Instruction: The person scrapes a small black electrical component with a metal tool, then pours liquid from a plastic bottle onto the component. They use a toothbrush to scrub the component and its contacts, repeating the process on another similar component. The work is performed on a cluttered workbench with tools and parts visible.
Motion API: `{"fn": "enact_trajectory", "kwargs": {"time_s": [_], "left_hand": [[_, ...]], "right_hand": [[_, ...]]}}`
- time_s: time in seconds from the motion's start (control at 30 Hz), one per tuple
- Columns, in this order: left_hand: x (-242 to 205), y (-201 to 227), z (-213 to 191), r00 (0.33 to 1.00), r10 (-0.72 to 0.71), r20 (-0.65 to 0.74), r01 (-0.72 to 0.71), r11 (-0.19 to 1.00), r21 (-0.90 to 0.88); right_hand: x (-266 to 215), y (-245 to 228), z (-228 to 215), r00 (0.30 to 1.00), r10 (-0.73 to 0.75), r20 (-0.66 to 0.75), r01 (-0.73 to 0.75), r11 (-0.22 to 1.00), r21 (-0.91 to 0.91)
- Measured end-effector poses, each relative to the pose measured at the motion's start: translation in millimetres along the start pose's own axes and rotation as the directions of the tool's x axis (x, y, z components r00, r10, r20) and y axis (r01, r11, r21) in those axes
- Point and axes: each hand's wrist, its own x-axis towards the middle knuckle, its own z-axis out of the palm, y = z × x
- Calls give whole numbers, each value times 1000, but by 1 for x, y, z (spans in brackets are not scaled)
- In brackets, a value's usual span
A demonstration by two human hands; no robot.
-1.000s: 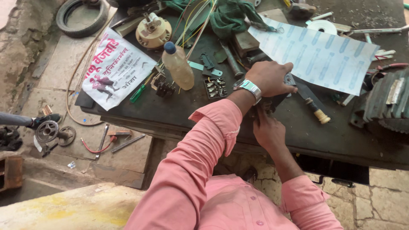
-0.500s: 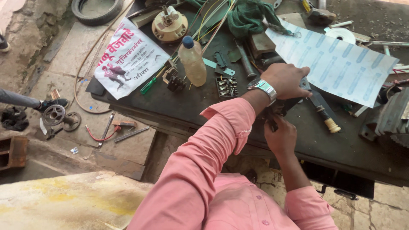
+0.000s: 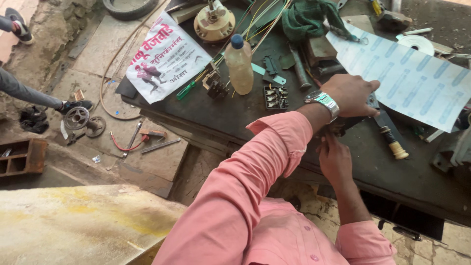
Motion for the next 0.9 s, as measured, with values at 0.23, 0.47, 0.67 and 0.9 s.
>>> {"fn": "enact_trajectory", "kwargs": {"time_s": [0.23, 0.47, 0.67, 0.9], "left_hand": [[2, 2, 4, 1000, -1, -17, 0, 1000, -13], [3, 2, 6, 999, 13, -37, -13, 1000, 3], [1, 3, 8, 999, 11, -30, -11, 1000, 5], [2, 4, 9, 1000, -7, -16, 7, 1000, -1]], "right_hand": [[-4, 4, 6, 991, -71, -110, 69, 997, -19], [-12, 3, 11, 981, -95, -169, 100, 995, 21], [-13, 10, 19, 978, -107, -178, 108, 994, -3], [-9, 24, 17, 999, 5, -34, -9, 995, -103]]}}
